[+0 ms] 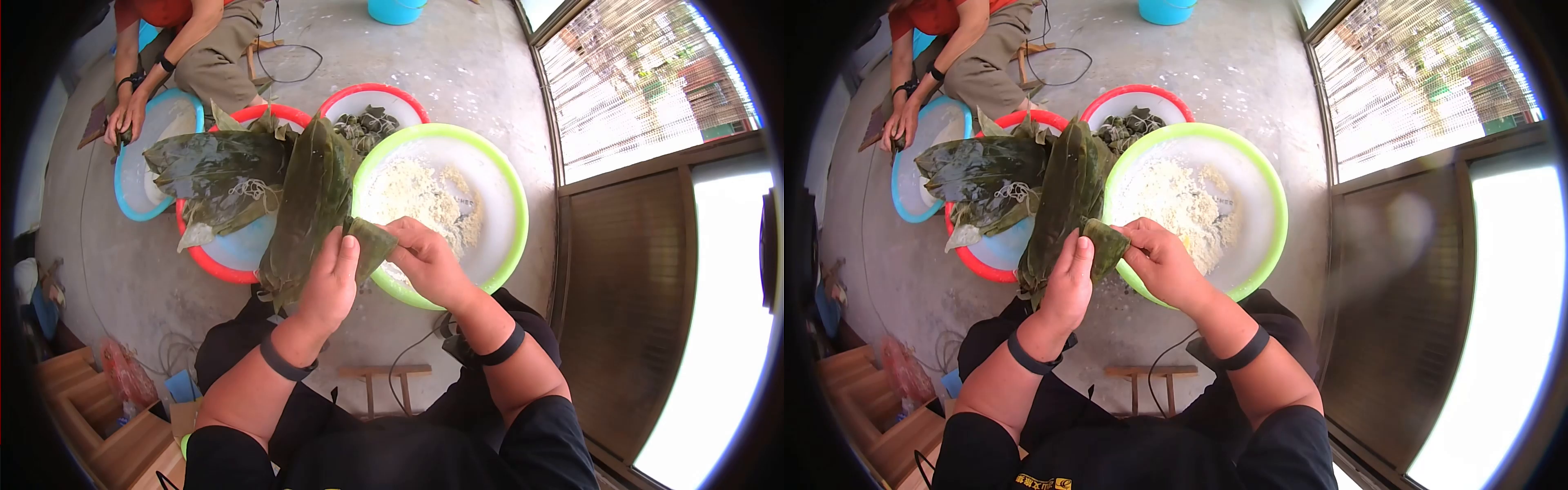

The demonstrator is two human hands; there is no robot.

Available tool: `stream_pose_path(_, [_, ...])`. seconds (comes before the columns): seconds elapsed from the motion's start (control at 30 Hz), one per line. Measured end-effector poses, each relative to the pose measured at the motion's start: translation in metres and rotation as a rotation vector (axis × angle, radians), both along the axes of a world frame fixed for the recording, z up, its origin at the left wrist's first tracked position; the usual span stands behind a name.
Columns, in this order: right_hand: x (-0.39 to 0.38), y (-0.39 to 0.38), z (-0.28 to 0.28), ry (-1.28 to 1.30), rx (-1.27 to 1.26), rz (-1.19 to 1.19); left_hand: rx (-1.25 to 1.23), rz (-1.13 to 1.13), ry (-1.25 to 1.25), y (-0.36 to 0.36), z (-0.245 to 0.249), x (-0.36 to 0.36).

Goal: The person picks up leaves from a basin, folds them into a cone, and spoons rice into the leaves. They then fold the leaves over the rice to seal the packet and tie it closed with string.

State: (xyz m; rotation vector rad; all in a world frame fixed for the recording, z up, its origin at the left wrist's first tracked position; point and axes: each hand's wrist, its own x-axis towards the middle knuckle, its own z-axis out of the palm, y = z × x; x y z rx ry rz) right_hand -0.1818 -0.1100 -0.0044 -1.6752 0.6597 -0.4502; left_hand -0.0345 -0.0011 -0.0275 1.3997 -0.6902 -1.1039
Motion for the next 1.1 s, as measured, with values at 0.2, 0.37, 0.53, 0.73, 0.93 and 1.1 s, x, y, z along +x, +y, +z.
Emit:
stream_pose_path(0.2, [0.000,0.004,-0.009,0.070,-0.120,0.030,-0.060,-0.005,-0.288,0.000,0.007,-0.002])
stream_pose_path(0.37, [-0.004,-0.004,-0.008,0.027,0.201,0.110,-0.068,-0.002,-0.318,-0.002,0.007,0.000])
stream_pose_path(0.53, [-0.001,0.004,-0.004,-0.118,0.397,-0.055,-0.089,0.014,-0.344,-0.003,0.009,-0.001])
stream_pose_path(0.73, [0.001,0.010,0.000,0.016,-0.253,-0.035,-0.189,-0.198,-0.394,0.004,0.007,-0.004])
stream_pose_path(0.93, [-0.001,0.006,0.001,0.047,-0.090,-0.161,-0.233,-0.256,-0.472,-0.001,0.000,0.000])
stream_pose_path(1.1, [-0.001,0.006,0.000,0.021,0.053,-0.196,0.102,-0.374,-0.048,0.002,0.013,0.004])
